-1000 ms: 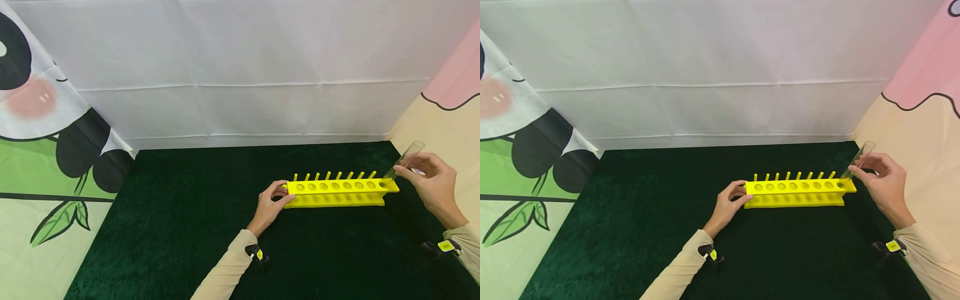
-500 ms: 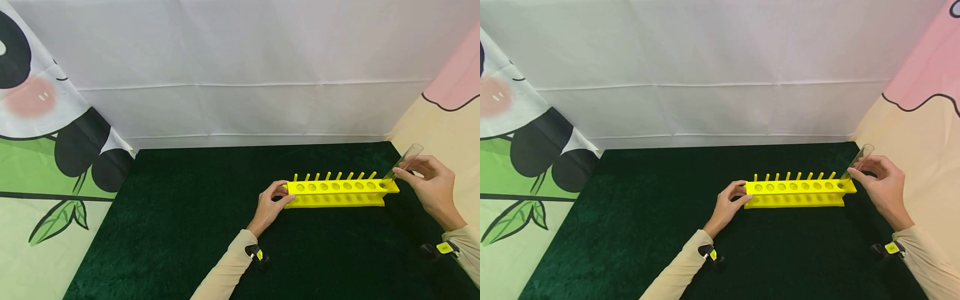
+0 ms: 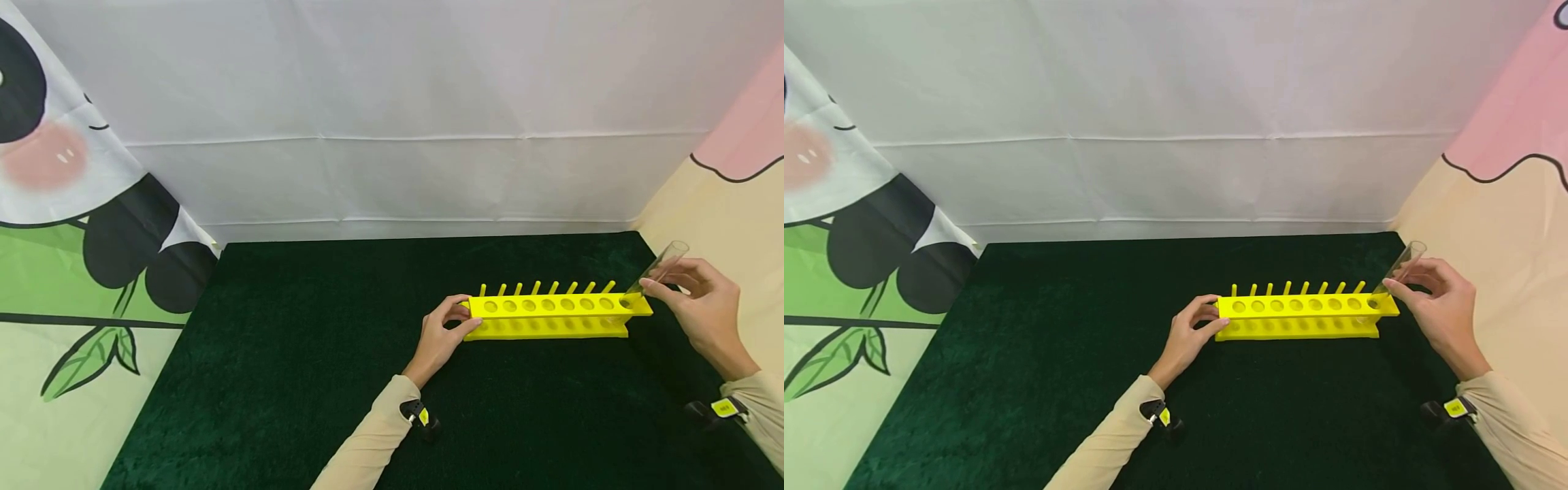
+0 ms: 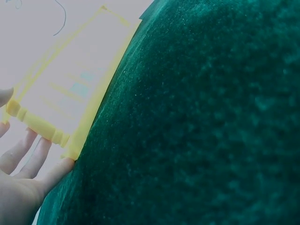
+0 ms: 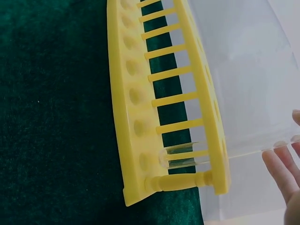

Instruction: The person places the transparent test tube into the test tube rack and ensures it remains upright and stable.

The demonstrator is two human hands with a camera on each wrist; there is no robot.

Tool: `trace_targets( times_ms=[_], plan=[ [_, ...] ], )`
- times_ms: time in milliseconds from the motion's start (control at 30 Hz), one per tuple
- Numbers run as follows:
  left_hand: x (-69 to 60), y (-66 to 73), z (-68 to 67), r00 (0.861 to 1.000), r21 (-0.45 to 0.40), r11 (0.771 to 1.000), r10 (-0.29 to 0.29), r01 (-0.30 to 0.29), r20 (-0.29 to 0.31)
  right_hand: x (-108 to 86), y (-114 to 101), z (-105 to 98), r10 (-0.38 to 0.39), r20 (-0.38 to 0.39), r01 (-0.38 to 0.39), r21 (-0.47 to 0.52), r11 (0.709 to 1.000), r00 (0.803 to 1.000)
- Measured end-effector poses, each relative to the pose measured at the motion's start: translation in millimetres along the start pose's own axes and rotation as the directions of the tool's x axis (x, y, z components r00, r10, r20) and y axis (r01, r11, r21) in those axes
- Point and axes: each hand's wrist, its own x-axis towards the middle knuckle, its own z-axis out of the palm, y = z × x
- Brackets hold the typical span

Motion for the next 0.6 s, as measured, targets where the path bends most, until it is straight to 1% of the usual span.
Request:
trace_targets(
  times_ms=[167, 233, 400, 600],
  plan=[
    [0.7, -1.0, 0.6, 1.0, 0.006, 1.0, -0.005, 0.005, 0.0, -0.7, 2.1, 0.0, 0.001, 0.008, -0.001, 0.013, 1.0, 1.0],
    [3.5, -12.5, 2.3, 1.0, 0.009, 1.0, -0.006, 0.006, -0.001, -1.1, 2.7, -0.1, 0.002, 0.009, -0.002, 0.019, 1.0, 1.0],
    [3.3, -14.0, 1.1, 1.0, 0.014, 1.0, 0.002, -0.002, -0.001, -1.9, 5.2, -0.1, 0.003, 0.013, -0.003, 0.025, 1.0, 1.0],
    [4.1, -14.5, 1.6, 1.0, 0.023, 1.0, 0.0, 0.0, -0.002, -3.5, 9.3, 0.1, 0.018, 0.042, -0.02, 0.031, 0.999, 0.999]
  ],
)
